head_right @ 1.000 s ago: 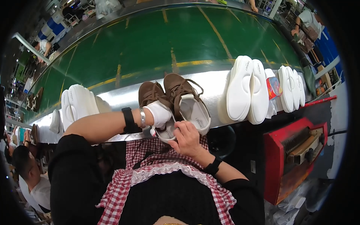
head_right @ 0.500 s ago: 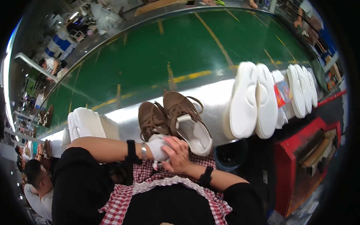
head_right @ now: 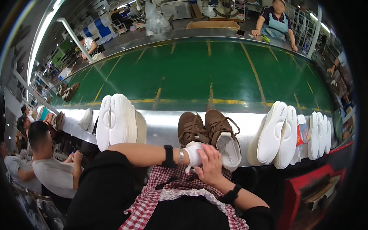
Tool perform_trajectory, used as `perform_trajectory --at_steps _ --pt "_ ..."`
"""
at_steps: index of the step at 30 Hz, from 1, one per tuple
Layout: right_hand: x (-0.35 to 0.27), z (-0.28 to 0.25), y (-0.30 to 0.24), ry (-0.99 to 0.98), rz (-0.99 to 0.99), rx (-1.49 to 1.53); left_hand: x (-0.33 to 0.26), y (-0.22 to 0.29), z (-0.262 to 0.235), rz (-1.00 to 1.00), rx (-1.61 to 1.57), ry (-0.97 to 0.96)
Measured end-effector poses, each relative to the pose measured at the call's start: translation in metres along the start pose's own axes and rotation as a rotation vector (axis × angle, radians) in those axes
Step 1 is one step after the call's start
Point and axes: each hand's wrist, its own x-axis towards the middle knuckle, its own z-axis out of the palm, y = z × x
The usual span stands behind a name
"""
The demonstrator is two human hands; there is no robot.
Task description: The recorder is inserting white insoles into brown shoes as they move along a production conveyor belt.
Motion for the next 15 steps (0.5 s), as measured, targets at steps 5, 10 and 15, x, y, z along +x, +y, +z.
perform_trajectory --at_steps 5,10,15 --pt "0.004 -0.075 0.041 -0.048 0.23 -0.507 -0.08 0.055 -0.041 -0.288 0.165 0.666" --pt "0.007 -0.065 0.099 -0.499 0.571 -0.231 -0.093 0.053 -0.005 -0.788 -0.44 0.812" --pt "0.002 -0.02 0.069 -0.222 0.621 -0.335 -0.078 0.048 0.022 -0.701 -0.473 1.057"
